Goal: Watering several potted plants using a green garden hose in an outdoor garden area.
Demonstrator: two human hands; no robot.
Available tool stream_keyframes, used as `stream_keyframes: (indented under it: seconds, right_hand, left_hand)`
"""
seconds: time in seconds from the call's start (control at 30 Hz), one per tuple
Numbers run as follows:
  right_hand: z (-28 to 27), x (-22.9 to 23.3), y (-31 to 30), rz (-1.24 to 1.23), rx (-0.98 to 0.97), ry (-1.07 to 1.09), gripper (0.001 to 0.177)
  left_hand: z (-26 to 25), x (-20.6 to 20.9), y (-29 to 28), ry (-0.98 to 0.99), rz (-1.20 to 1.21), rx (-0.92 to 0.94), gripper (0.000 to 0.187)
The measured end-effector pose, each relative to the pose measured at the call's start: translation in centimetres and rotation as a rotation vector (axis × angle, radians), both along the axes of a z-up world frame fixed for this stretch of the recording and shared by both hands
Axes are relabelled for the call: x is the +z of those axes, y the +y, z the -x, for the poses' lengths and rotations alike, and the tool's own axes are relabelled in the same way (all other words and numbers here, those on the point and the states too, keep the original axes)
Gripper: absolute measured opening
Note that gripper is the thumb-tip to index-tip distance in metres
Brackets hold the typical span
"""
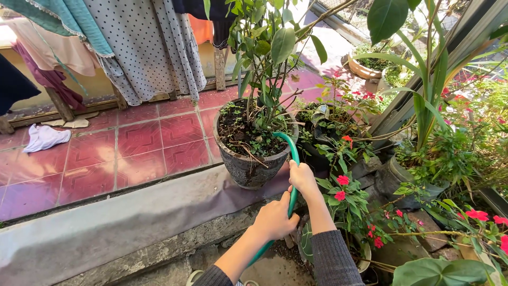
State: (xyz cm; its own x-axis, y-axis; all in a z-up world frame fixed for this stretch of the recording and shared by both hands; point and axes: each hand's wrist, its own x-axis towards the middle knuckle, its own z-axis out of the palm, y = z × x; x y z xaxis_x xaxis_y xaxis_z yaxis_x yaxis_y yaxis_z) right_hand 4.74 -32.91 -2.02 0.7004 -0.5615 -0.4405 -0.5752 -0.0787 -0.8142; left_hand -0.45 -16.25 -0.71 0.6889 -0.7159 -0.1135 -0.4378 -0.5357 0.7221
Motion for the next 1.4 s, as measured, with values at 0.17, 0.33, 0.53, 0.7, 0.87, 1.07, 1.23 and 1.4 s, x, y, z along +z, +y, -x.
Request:
stream_keyframes:
  seconds: [0.17,0.33,0.53,0.7,0.87,1.07,1.23,1.4]
  right_hand:
    - [-0.9,-2.6,-0.6,-0.021,0.077,-0.001,0.049]
    - [-1.2,-3.1,0.2,-0.059,0.143,0.011,0.043]
    - [-0.4,-3.6,-0.1,-0.036,0.131,0.02,0.045]
    - [0.9,-2.6,-1.1,-0.037,0.051,0.021,0.044]
    - [1.7,-2.8,-2.4,-0.035,-0.001,0.014,0.045]
    - [2.7,-3.1,-3.6,-0.043,-0.025,-0.043,0.044]
    - [3.3,-2.8,-4.0,-0.046,-0.048,-0.036,0.043]
    - [4.0,-3.4,-4.8,-0.071,-0.074,-0.079,0.043]
  left_hand:
    - [0.3,-0.3,0.4,0.011,0.014,0.021,0.059]
    - [0.5,-1.1,0.9,0.026,0.008,0.04,0.058]
    - [0.9,-1.3,0.7,0.048,0.008,0.033,0.063]
    - [1.3,-1.1,-0.2,0.038,-0.011,-0.013,0.061]
    - [1.7,-1.3,-1.4,0.029,-0.011,-0.035,0.06]
    - [2.2,-1.2,-2.3,0.049,-0.003,-0.065,0.057]
    - [2.4,-1.1,-2.9,0.053,-0.003,-0.08,0.062]
    - [2.6,-1.4,-3.5,0.031,-0.011,-0.107,0.062]
